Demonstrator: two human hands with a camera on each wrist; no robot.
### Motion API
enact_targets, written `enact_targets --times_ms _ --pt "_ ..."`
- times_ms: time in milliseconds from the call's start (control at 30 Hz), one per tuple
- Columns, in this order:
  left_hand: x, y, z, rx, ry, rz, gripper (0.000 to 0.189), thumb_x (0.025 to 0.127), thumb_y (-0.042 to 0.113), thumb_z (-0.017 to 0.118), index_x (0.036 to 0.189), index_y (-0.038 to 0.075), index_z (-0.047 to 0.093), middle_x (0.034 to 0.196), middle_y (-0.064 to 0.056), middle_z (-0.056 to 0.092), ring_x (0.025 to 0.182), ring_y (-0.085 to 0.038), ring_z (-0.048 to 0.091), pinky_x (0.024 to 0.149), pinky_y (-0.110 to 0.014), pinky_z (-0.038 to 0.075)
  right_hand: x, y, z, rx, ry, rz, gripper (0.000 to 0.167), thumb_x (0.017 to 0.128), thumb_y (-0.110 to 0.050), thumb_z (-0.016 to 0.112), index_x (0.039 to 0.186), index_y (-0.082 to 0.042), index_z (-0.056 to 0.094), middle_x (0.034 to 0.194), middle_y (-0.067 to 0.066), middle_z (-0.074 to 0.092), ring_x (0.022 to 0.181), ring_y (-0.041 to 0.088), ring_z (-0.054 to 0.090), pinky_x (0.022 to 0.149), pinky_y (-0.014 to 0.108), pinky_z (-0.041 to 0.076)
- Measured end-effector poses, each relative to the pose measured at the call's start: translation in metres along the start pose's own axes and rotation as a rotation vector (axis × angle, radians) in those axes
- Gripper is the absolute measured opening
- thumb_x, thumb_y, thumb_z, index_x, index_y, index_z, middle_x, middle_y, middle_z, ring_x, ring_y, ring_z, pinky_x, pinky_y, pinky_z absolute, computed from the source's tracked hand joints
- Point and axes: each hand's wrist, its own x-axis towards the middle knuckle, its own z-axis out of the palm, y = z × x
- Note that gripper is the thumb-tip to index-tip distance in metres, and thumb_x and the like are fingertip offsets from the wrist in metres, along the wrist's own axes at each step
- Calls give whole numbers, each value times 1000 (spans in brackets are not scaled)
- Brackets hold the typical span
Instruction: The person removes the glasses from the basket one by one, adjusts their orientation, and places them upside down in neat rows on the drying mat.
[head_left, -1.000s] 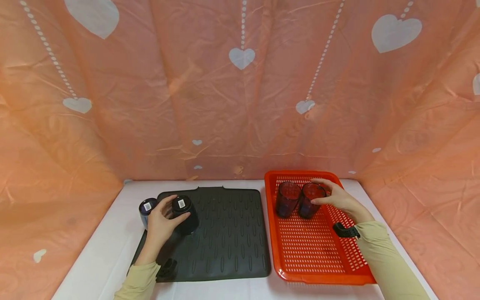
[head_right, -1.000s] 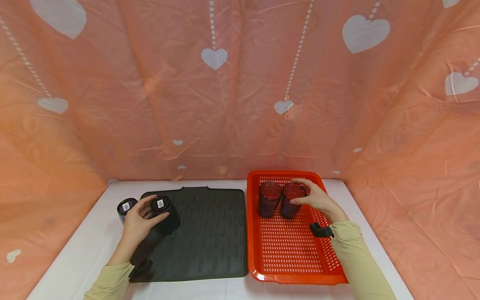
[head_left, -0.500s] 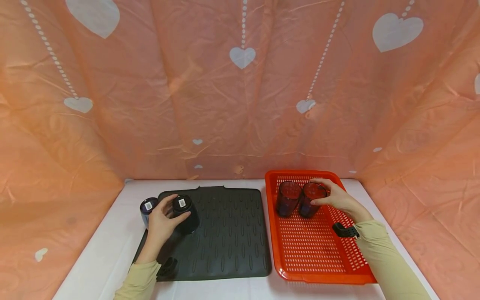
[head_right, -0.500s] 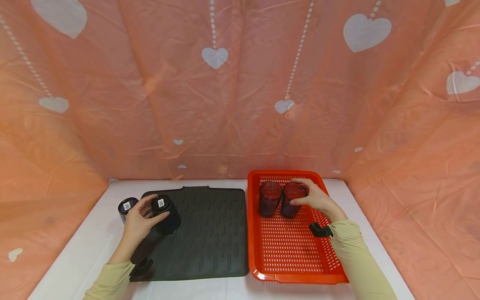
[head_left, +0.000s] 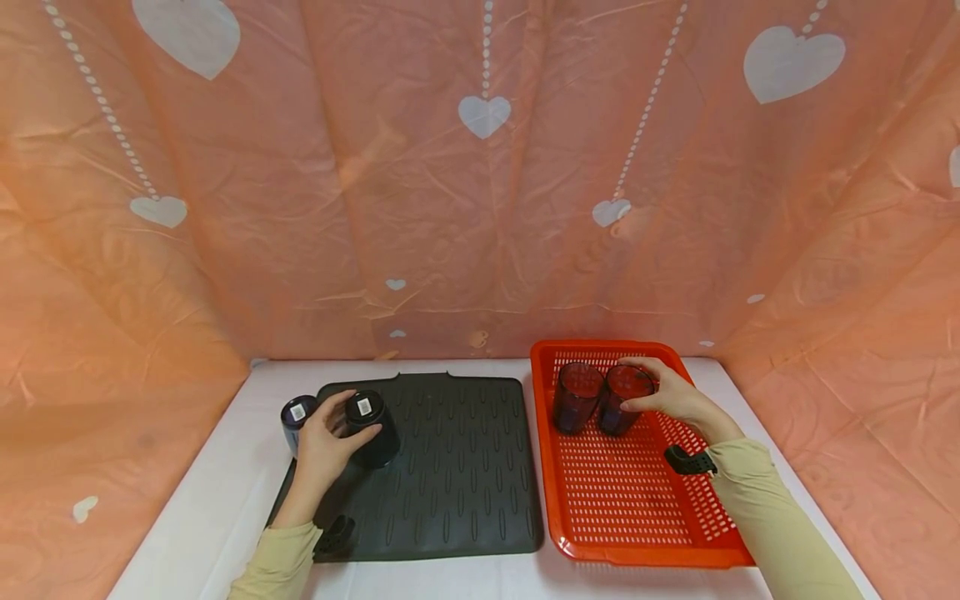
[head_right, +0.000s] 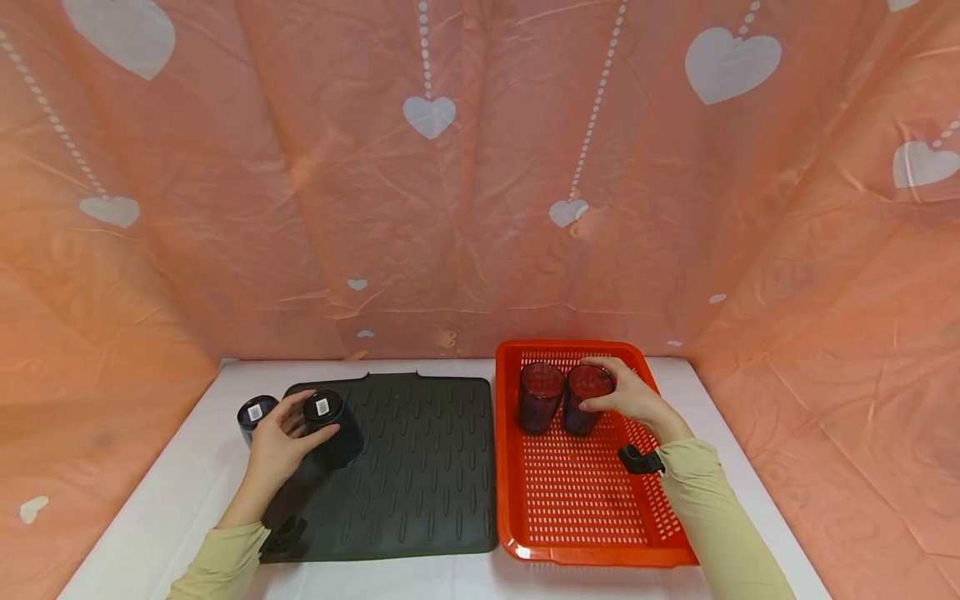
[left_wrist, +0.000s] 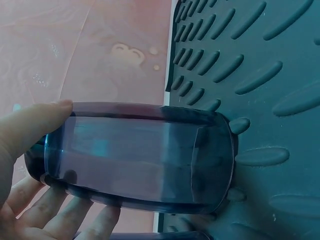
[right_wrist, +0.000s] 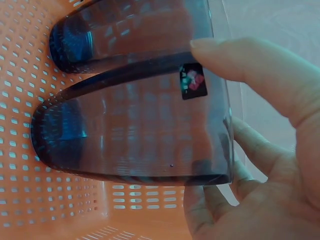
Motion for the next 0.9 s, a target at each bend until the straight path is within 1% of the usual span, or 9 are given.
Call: enact_targets --times_ms 100,200,400,633,800,900 --pt "0 -1 0 -2 5 4 68 73 5 83 133 1 50 131 -24 52 121 -40 50 97 -52 43 0 1 1 5 -2 -1 72 75 1 79 137 6 42 129 29 45 110 45 48 80 24 49" --pt "-1 -2 0 -2 8 11 68 73 4 83 132 1 50 130 -24 53 120 -40 50 97 -52 43 0 0 1 0 -1 -7 72 74 1 79 136 6 43 127 30 47 109 44 49 81 27 50" --pt "-1 -3 0 -6 16 19 68 72 4 83 132 0 50 130 -24 53 120 -40 51 96 -52 43 -2 0 2 -20 -6 -22 72 75 1 78 136 7 40 127 30 44 110 45 48 85 37 50" --pt "0 -4 0 -28 5 -1 68 72 4 83 132 1 51 131 -23 53 121 -38 50 97 -51 43 -5 -1 2 -34 -9 29 78 75 -2 80 140 3 36 127 30 42 111 43 47 86 35 48" --pt "0 -5 0 -33 3 -5 68 73 5 83 133 2 51 131 -23 52 121 -38 50 98 -51 42 -6 -1 3 -19 -2 32 83 75 0 79 142 4 30 126 31 45 112 43 49 83 31 49" --pt "1 -5 0 -32 1 -9 68 73 6 83 133 2 50 132 -23 52 121 -39 49 98 -51 42 -6 1 3 11 -1 28 83 75 3 78 141 7 29 125 32 47 112 43 48 84 29 49"
